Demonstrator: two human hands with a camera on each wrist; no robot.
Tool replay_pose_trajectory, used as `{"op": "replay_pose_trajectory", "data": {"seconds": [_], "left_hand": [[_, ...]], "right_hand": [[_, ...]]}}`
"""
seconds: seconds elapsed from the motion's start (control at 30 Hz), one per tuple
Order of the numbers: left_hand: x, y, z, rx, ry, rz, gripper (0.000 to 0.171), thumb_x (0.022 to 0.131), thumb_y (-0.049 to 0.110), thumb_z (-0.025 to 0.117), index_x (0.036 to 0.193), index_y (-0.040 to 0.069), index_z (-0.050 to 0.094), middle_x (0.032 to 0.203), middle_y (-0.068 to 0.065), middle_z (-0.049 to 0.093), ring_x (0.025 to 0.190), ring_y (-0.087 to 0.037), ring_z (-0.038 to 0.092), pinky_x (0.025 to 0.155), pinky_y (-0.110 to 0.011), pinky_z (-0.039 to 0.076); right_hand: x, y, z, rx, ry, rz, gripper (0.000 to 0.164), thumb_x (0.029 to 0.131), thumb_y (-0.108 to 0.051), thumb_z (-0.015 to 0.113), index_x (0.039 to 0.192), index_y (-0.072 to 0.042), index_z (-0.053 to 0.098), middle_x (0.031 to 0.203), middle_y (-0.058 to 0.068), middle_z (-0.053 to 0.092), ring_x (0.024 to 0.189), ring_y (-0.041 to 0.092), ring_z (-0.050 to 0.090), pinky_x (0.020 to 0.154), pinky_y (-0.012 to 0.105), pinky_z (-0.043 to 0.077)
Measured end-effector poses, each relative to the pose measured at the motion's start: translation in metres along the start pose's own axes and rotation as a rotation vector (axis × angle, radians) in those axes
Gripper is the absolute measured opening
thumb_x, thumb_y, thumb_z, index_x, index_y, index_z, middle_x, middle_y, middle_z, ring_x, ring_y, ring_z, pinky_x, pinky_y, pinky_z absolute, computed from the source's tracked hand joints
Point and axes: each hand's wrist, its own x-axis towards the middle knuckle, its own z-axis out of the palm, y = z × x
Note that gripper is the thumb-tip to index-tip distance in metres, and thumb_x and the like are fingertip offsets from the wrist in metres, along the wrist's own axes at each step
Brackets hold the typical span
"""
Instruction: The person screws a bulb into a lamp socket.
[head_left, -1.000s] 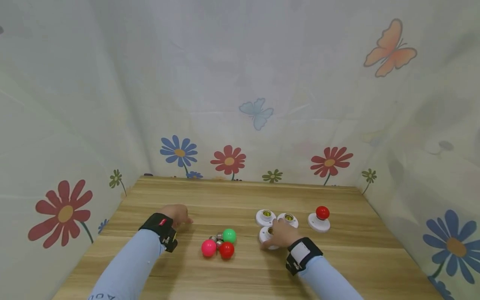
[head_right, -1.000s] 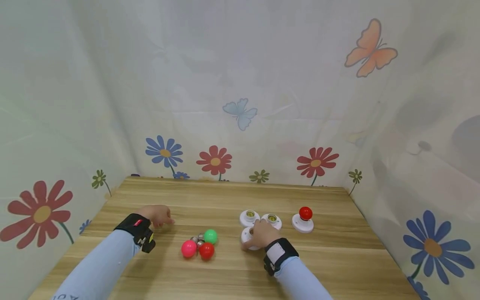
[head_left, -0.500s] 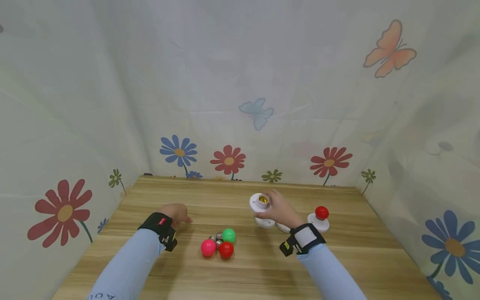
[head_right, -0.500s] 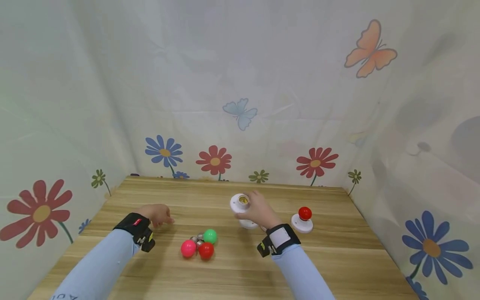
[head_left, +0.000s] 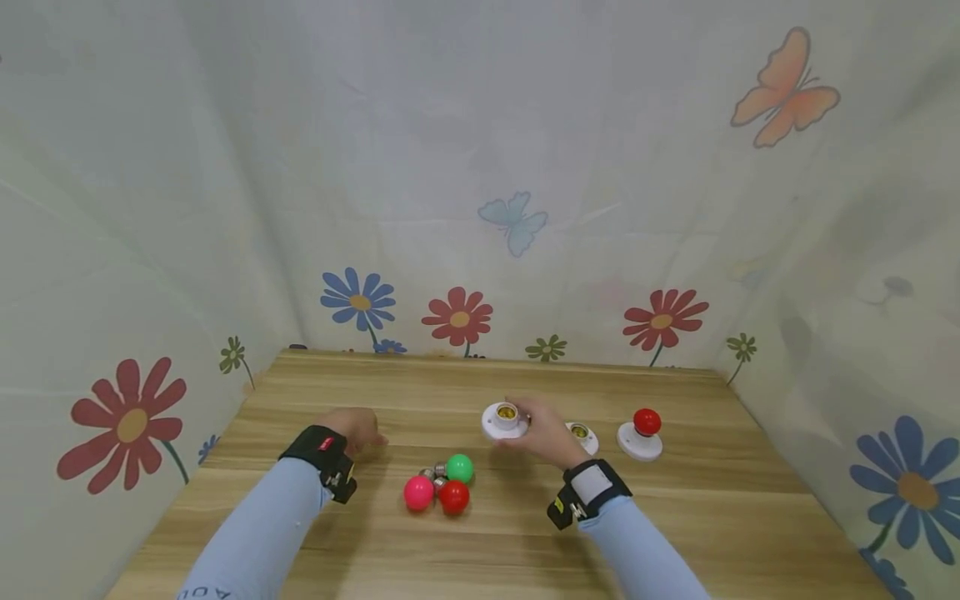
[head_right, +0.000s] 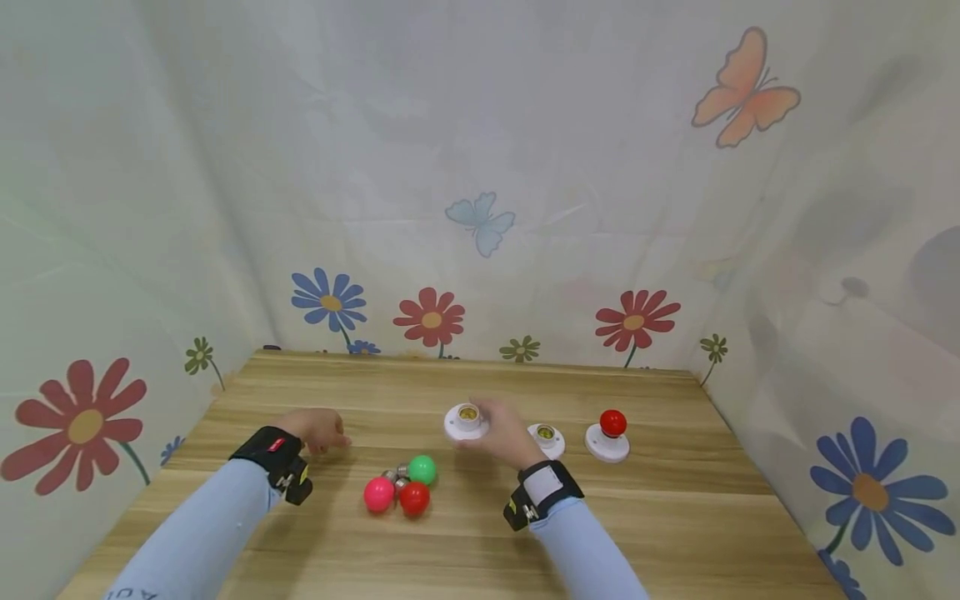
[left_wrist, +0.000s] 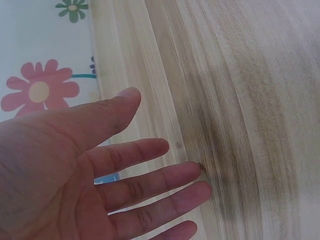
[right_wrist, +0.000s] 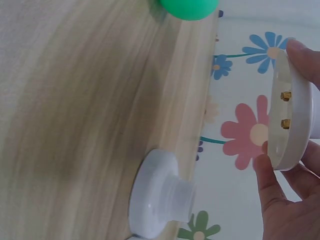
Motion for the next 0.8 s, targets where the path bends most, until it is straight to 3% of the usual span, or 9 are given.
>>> {"op": "replay_pose_trajectory", "data": {"seconds": [0.07, 0.23, 0.37, 0.5, 0.57, 0.67, 0.8], "left_hand": [[0.000, 0.001, 0.000, 0.001, 0.003, 0.015, 0.030, 0.094, 0.035, 0.061, 0.092, 0.006, 0.067, 0.059, 0.002, 0.044, 0.054, -0.013, 0.043, 0.051, -0.026, 0.035], [-0.005, 0.016, -0.005, 0.062, 0.070, 0.145, 0.029, 0.093, 0.028, 0.063, 0.103, 0.001, 0.067, 0.081, -0.005, 0.062, 0.071, -0.019, 0.056, 0.066, -0.034, 0.048], [-0.020, 0.046, -0.014, 0.113, 0.154, 0.249, 0.030, 0.092, 0.025, 0.066, 0.107, -0.001, 0.065, 0.097, -0.011, 0.067, 0.087, -0.025, 0.061, 0.082, -0.042, 0.051], [-0.039, 0.082, -0.014, 0.166, 0.260, 0.337, 0.032, 0.089, 0.027, 0.070, 0.111, 0.005, 0.065, 0.103, -0.010, 0.069, 0.093, -0.025, 0.065, 0.085, -0.042, 0.053], [-0.047, 0.096, -0.006, 0.193, 0.294, 0.387, 0.034, 0.086, 0.027, 0.074, 0.113, 0.009, 0.065, 0.104, -0.007, 0.070, 0.092, -0.021, 0.065, 0.084, -0.038, 0.054], [-0.058, 0.112, 0.010, 0.208, 0.289, 0.461, 0.039, 0.081, 0.022, 0.079, 0.115, 0.012, 0.065, 0.106, -0.004, 0.070, 0.087, -0.016, 0.064, 0.082, -0.033, 0.055], [-0.063, 0.117, 0.039, 0.296, 0.301, 0.560, 0.040, 0.074, 0.013, 0.083, 0.111, 0.014, 0.068, 0.100, -0.001, 0.070, 0.080, -0.011, 0.060, 0.075, -0.029, 0.054]], "right_hand": [[-0.001, 0.003, 0.002, 0.008, -0.012, 0.021, 0.077, 0.069, -0.025, 0.088, 0.134, -0.001, 0.055, 0.131, 0.016, 0.059, 0.121, 0.031, 0.055, 0.102, 0.049, 0.044], [-0.003, 0.005, 0.003, 0.020, -0.032, 0.048, 0.078, 0.069, -0.027, 0.088, 0.134, -0.001, 0.054, 0.133, 0.017, 0.058, 0.123, 0.032, 0.054, 0.103, 0.049, 0.042], [-0.004, 0.004, 0.003, 0.005, -0.038, 0.066, 0.080, 0.069, -0.031, 0.088, 0.135, -0.003, 0.054, 0.134, 0.015, 0.057, 0.123, 0.031, 0.054, 0.104, 0.048, 0.042], [-0.004, 0.004, 0.001, 0.007, -0.044, 0.079, 0.082, 0.068, -0.036, 0.087, 0.135, -0.004, 0.053, 0.134, 0.015, 0.057, 0.122, 0.030, 0.055, 0.103, 0.049, 0.043], [-0.003, 0.004, 0.000, 0.023, -0.043, 0.082, 0.081, 0.068, -0.035, 0.087, 0.135, -0.004, 0.054, 0.133, 0.014, 0.058, 0.122, 0.030, 0.055, 0.103, 0.049, 0.043], [-0.002, 0.004, 0.000, 0.035, -0.030, 0.077, 0.077, 0.069, -0.032, 0.087, 0.134, -0.004, 0.055, 0.132, 0.014, 0.058, 0.121, 0.030, 0.055, 0.102, 0.050, 0.043], [-0.001, 0.004, 0.000, 0.035, -0.021, 0.068, 0.077, 0.069, -0.031, 0.087, 0.134, -0.005, 0.055, 0.134, 0.014, 0.058, 0.122, 0.030, 0.055, 0.103, 0.049, 0.043]]}}
